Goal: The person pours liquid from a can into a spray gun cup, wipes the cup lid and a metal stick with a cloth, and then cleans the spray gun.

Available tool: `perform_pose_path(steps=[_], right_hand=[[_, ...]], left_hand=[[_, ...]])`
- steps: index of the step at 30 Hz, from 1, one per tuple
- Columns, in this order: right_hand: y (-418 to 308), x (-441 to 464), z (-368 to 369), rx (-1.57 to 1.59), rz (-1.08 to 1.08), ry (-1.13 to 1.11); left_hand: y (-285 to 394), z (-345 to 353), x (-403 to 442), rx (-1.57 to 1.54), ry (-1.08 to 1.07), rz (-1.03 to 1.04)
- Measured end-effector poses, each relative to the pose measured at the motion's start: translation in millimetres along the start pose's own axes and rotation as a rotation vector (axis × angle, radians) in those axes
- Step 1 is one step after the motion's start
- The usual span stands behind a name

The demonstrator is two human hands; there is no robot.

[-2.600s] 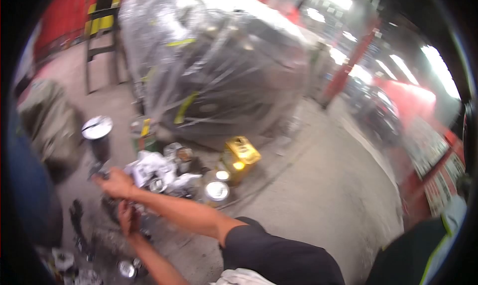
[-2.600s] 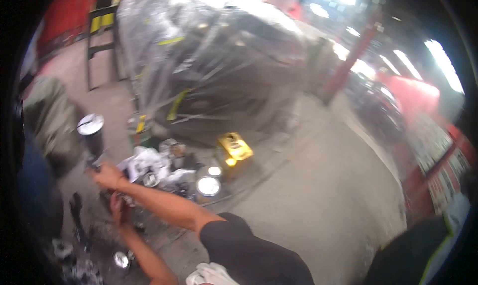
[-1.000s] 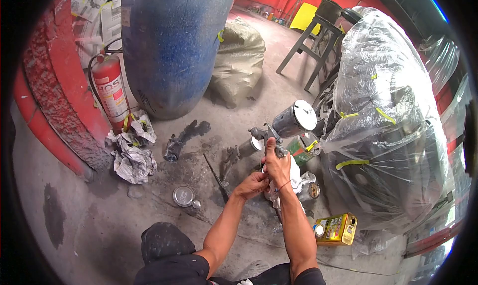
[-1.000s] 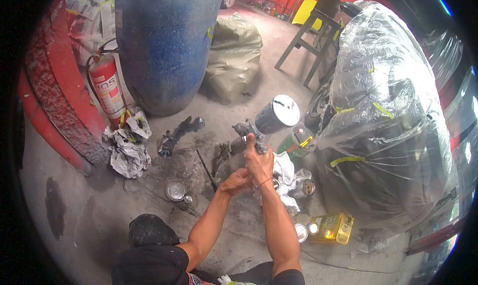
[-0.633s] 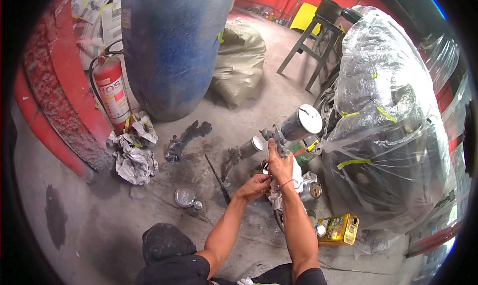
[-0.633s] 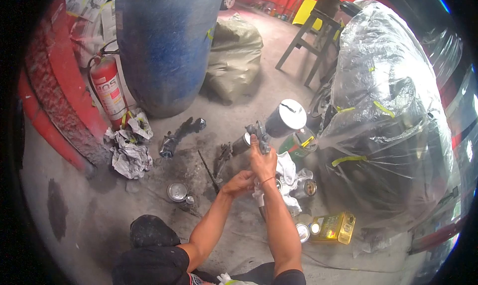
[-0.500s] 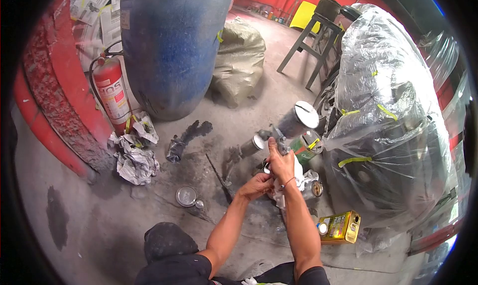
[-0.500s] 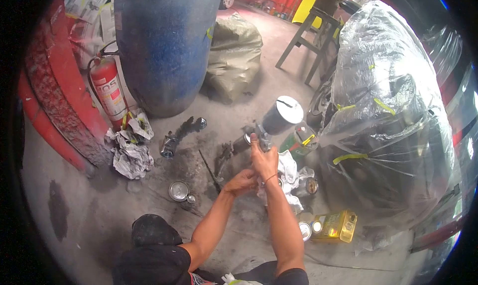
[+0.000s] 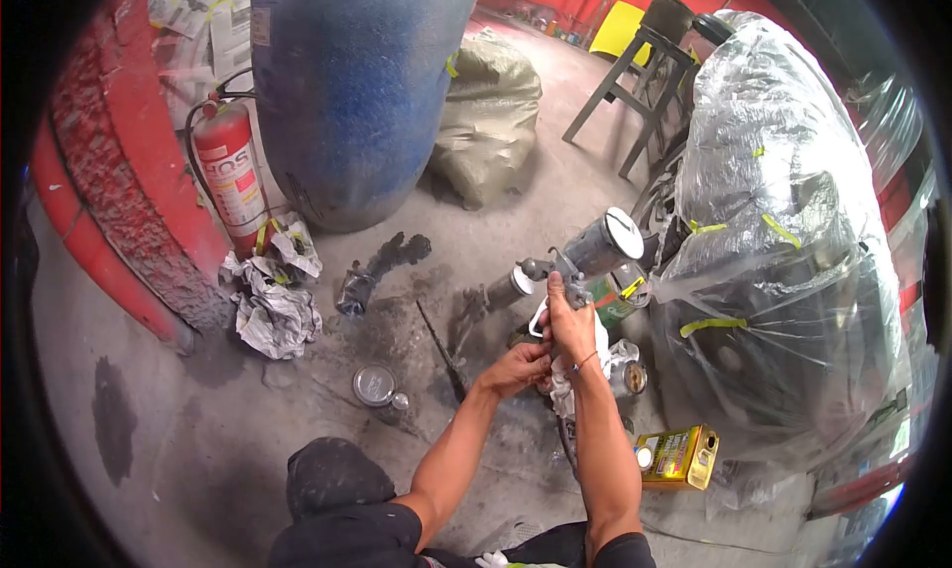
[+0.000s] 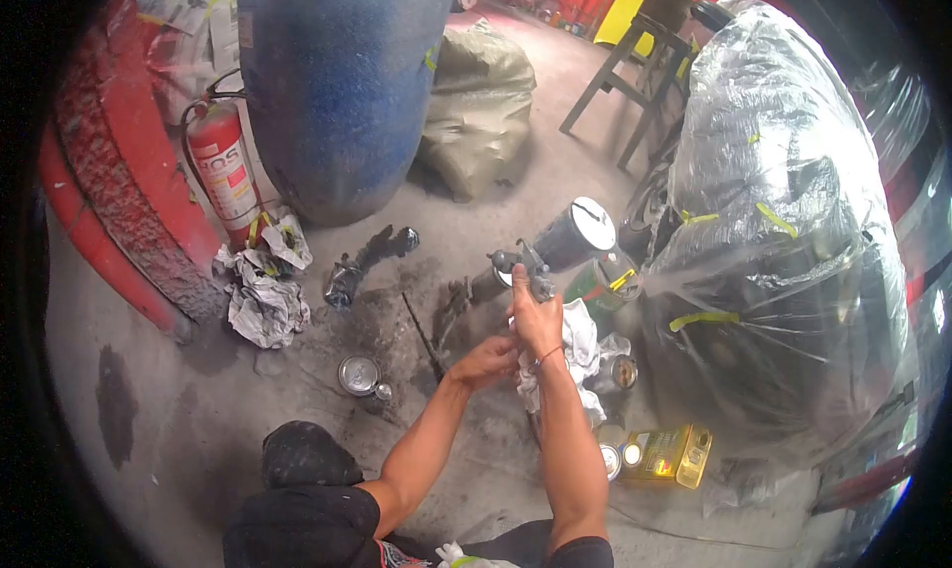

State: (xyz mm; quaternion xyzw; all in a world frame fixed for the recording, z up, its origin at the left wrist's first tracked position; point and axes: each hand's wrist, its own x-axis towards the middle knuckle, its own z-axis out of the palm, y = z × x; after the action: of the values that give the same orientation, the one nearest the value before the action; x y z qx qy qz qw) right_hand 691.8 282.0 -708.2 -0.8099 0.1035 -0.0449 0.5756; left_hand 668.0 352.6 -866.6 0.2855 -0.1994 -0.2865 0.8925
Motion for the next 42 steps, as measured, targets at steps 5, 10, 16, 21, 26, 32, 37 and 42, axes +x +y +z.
perform_pose_path(steps=[5, 10, 16, 21, 26, 32, 37, 42], right_hand=[[11.5, 5.9, -2.9, -0.133, 0.025, -0.008], [9.6, 7.6, 0.1, -0.051, -0.001, 0.006], [15.8, 8.2, 4.2, -0.118, 0.041, 0.007], [19.2, 9.5, 5.4, -0.117, 0.04, 0.002], [21.3, 9.6, 4.6, -0.083, 0.161, 0.029], [5.4, -1.1, 5.1, 0.057, 0.057, -0.043], [8.4, -0.1, 5.1, 0.054, 0.14, -0.046], [13.6, 1.8, 5.3, -0.009, 0.134, 0.027]], left_hand=[[2.6, 7.0, -0.8, -0.024, -0.032, 0.0], [0.1, 2.1, 2.2, -0.027, 0.023, 0.004], [2.7, -1.4, 1.5, -0.012, -0.044, 0.027], [5.3, -2.6, -2.3, -0.012, -0.01, -0.001], [-5.9, -11.4, -2.9, -0.029, -0.033, 0.011], [-15.5, -16.4, 5.8, -0.096, -0.14, 0.075], [-13.1, -12.0, 1.2, -0.087, -0.107, 0.027], [-10.6, -9.4, -3.3, -0.054, -0.077, 0.048]])
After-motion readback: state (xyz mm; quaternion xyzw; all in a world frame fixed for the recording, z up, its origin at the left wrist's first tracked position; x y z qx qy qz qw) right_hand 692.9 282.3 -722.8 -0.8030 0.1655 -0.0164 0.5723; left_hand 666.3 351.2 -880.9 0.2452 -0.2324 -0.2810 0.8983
